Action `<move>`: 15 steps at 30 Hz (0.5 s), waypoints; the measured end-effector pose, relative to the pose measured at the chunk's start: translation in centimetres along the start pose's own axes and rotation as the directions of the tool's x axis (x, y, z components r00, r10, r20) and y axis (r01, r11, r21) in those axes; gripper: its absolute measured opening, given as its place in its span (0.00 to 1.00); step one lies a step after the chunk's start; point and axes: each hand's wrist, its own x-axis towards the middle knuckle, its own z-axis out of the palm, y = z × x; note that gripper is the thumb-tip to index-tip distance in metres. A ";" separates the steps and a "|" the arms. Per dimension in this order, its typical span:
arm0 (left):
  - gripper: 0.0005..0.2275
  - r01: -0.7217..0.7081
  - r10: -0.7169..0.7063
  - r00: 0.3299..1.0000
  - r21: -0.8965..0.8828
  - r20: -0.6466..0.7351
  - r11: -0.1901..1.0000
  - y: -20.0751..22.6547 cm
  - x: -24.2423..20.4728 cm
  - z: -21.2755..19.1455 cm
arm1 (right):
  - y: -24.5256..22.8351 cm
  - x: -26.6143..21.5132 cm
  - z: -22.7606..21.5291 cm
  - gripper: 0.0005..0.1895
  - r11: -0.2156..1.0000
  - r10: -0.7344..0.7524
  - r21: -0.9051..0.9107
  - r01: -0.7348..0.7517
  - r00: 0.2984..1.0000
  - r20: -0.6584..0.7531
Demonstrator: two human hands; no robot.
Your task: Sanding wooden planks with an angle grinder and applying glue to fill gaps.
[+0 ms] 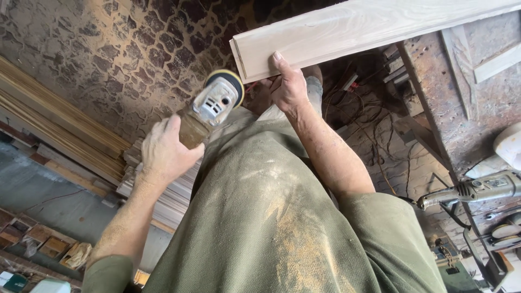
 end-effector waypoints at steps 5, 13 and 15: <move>0.28 0.004 -0.050 0.972 -0.195 -0.228 0.981 -0.1 -3.4 1.3 | -4.6 3.3 1.0 0.44 0.994 -0.112 -0.027 0.110 0.988 -0.110; 0.26 -0.102 -0.147 0.846 -0.427 -0.512 0.899 -1.7 -4.8 0.8 | -5.0 2.8 -0.7 0.14 0.987 -0.155 -0.048 0.157 0.987 0.031; 0.27 -0.223 -0.165 0.800 -0.542 -0.577 0.810 -1.3 -4.7 -0.7 | -2.7 -0.6 3.5 0.10 0.988 -0.110 -0.105 0.110 0.994 0.002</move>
